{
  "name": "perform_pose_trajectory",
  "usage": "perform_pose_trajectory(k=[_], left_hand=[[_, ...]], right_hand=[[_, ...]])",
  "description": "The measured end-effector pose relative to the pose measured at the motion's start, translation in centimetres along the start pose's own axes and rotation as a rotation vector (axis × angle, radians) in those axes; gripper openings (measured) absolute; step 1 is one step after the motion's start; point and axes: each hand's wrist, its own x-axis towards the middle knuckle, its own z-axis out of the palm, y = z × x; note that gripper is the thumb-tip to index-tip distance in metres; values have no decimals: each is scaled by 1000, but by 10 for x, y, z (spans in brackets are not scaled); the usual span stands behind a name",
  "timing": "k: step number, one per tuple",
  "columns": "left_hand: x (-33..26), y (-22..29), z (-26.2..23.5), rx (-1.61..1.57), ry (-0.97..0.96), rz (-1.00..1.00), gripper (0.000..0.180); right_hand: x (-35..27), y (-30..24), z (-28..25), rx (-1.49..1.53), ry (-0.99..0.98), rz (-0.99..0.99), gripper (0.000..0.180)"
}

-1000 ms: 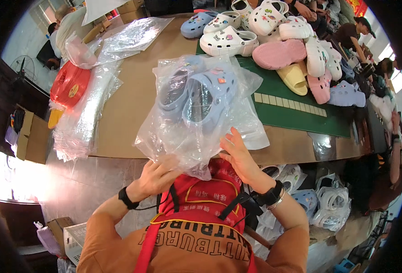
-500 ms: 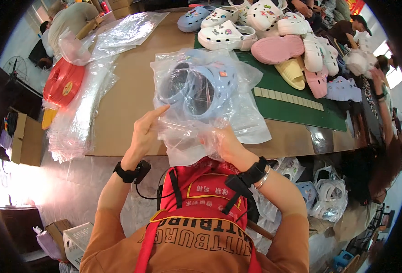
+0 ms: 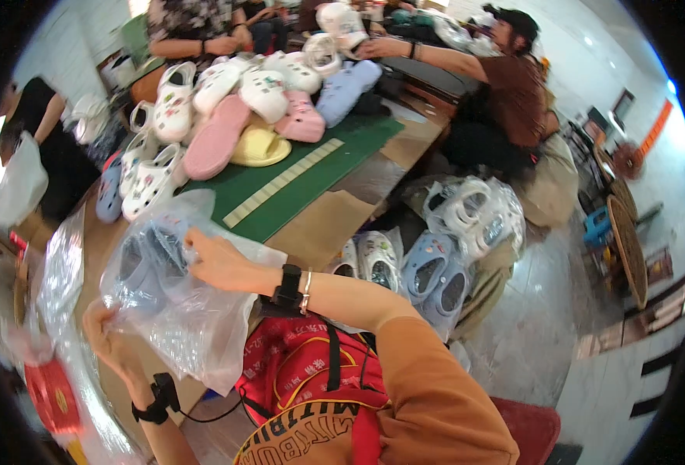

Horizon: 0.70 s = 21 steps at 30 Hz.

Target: Packaging various shoes and clogs into plastic bags at a finishing station.

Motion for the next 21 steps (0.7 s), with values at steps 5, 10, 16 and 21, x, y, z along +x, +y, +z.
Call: perform_pose_trajectory(k=[5,10,16,21], left_hand=[[15,-6,12,-191,-22,-153,19],[18,34,51,377,-598,184,14],[20,54,76,396,-605,286,20],[23,89,79,274,-506,422,31]], right_hand=[[-2,-11,4,74,-7,-320,63],[33,6,36,132,-77,-572,67],[81,29,49,129,169,-613,22],[89,2,-7,-256,271,-852,16]])
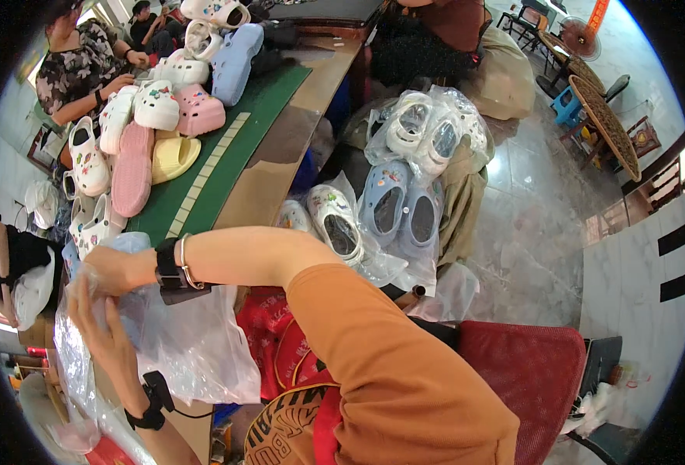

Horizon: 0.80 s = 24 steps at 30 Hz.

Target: Packaging various shoes and clogs into plastic bags at a finishing station.

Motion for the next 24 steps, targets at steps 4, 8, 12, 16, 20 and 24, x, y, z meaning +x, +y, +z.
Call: perform_pose_trajectory(k=[4,8,12,16,20,24], left_hand=[[1,3,-17,120,225,328,47],[-12,19,-12,-69,129,101,51],[-65,0,52,32,-523,-134,57],[-115,-28,78,150,-868,-304,59],[-118,-29,84,81,-947,-365,60],[-129,-31,91,-31,-863,-385,63]], right_hand=[[17,-23,-77,113,7,272,20],[-9,-38,-203,94,316,170,32],[-66,-60,-320,-1,498,433,18],[-119,-44,-420,-377,516,459,14],[-199,-1,-523,-543,729,544,10],[-373,48,-619,29,943,838,10]])
